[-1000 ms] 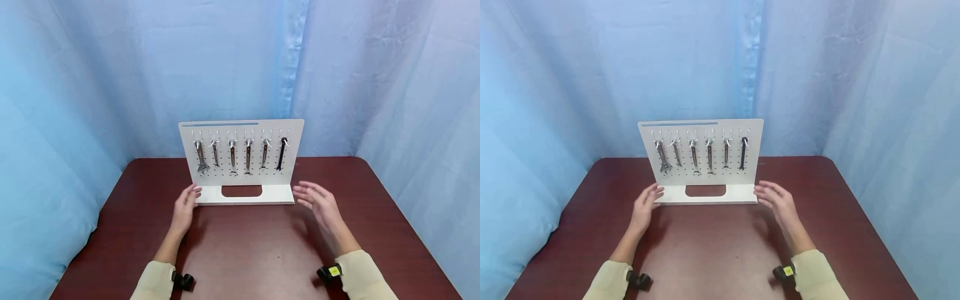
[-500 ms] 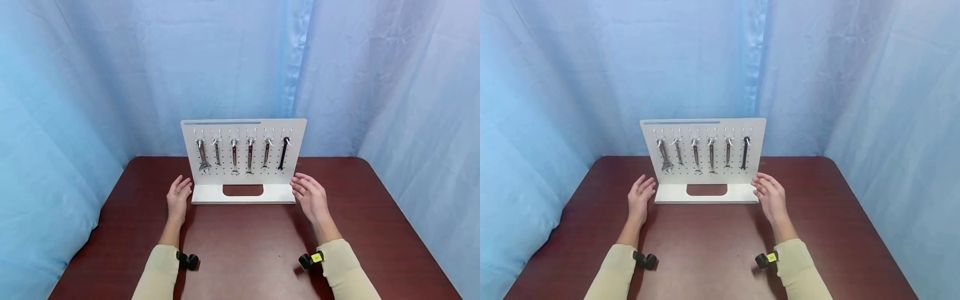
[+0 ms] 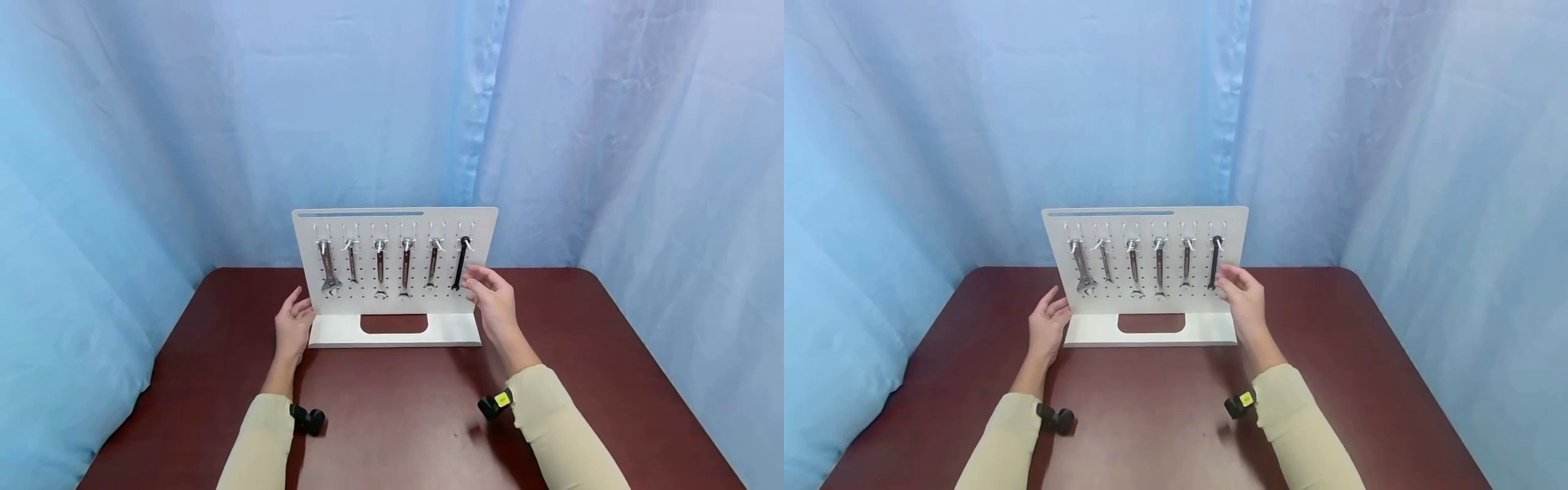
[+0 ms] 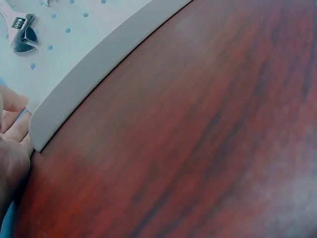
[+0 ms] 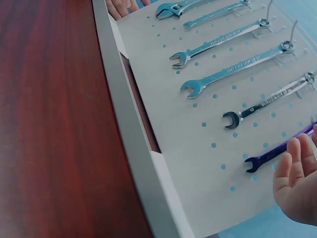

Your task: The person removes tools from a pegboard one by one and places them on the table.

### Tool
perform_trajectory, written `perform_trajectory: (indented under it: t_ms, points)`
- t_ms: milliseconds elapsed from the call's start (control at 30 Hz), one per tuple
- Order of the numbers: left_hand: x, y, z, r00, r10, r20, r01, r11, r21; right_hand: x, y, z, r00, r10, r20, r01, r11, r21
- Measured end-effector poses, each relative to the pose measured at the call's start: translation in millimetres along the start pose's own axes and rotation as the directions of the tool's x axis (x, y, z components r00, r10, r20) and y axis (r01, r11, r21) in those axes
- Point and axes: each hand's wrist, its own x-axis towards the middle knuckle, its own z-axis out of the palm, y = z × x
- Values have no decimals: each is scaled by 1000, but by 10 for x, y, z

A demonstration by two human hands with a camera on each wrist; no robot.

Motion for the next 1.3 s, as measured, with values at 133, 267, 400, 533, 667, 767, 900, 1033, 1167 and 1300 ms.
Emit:
perform_trajectory:
  t_ms: [133, 267, 400, 533, 667, 767, 900, 1033, 1167, 1300]
  points:
    - [-11, -24, 18, 1000, -5, 5, 4, 999, 50, 91, -22, 51, 999, -34, -25, 32, 998, -63]
    - [-30, 35, 34, 1000, 19, 10, -20, 998, 62, 110, -113, 102, 998, -60, -26, 57, 992, -113]
    - [-59, 101, 23, 1000, 0, 29, -3, 997, 76, 99, -188, 153, 997, -73, -18, 69, 983, -168]
    - [-18, 4, 9, 1000, -23, 20, 21, 996, 85, 197, -83, 132, 998, -64, -12, 60, 980, -192]
    - [-8, -3, 26, 1000, -22, 18, 21, 997, 70, 266, -38, 138, 996, -85, -3, 83, 971, -226]
    - [-4, -10, 31, 1000, -22, 16, 20, 997, 76, 278, -41, 174, 994, -105, 21, 107, 964, -243]
    - [-10, -15, 39, 1000, -26, 10, 25, 995, 102, 254, -73, 202, 996, -86, 26, 90, 965, -246]
    - [-16, -25, 38, 1000, -24, 8, 23, 993, 118, 229, -94, 180, 999, -52, 1, 50, 965, -257]
    - [-17, -29, 34, 1000, -14, 13, 13, 993, 117, 207, -106, 128, 1000, -31, -4, 29, 967, -253]
    - [-23, -24, 30, 1000, -9, 16, 7, 993, 118, 171, -144, 81, 1000, -9, 20, 14, 973, -230]
